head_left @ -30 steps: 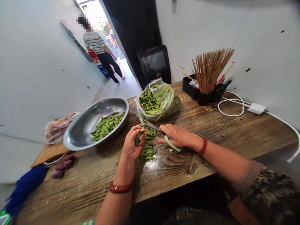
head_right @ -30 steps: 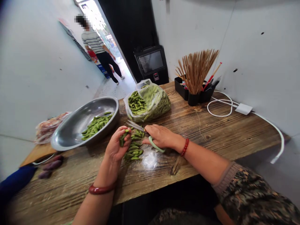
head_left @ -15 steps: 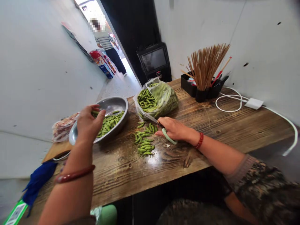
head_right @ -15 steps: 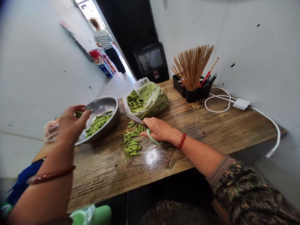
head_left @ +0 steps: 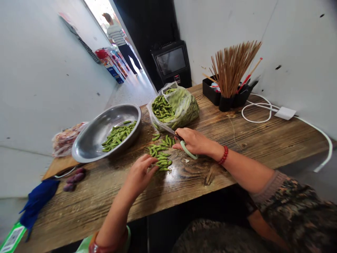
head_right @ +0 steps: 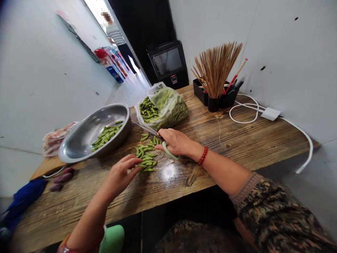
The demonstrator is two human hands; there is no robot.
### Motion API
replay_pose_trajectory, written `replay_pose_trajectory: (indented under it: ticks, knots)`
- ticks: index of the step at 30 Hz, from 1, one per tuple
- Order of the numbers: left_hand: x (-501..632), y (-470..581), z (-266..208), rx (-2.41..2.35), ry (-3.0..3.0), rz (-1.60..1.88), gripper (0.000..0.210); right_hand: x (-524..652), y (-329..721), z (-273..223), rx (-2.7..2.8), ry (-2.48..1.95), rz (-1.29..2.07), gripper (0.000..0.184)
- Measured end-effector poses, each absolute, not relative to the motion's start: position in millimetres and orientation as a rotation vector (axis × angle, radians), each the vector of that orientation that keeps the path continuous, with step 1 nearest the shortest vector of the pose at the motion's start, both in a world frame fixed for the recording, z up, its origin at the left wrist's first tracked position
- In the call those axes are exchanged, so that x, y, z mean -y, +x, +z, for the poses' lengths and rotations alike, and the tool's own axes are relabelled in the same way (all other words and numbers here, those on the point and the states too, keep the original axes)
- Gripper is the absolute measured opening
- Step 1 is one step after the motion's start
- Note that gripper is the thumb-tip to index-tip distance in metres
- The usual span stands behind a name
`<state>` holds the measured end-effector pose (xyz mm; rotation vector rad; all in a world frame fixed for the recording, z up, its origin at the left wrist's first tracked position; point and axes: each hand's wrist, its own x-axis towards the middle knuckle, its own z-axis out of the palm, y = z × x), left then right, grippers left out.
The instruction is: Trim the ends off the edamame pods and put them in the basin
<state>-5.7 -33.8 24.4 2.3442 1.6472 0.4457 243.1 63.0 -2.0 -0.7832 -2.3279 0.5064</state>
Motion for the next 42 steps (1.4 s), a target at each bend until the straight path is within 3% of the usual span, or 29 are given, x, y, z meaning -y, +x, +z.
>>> replay_pose_trajectory:
  ticks: [7, 15, 23, 30, 36, 42]
  knots:
    - [17, 0, -3, -1.648, 2.402, 0.433, 0.031, -62, 241, -6, 2.356, -0.784, 0.473, 0.026]
    - [-27, 20, -7, -1.622, 2.377, 0.471, 0.01, -64, 239, -9, 2.355, -0.83, 0.51, 0.026]
    - [-32, 12, -21, -1.572, 2.229, 0.67, 0.019, -66, 238, -14, 2.354, -0.873, 0.568, 0.023]
    - [-28, 12, -10, -1.334, 1.728, 1.097, 0.007, -65, 237, -11, 2.315, -0.896, 0.663, 0.019]
    - [-18, 21, 3, -1.059, 1.183, 1.138, 0.018, -64, 236, -11, 2.363, -0.857, 0.687, 0.025]
    - [-14, 25, 5, -1.027, 1.091, 1.117, 0.023, -64, 236, -13, 2.51, -0.788, 0.642, 0.039]
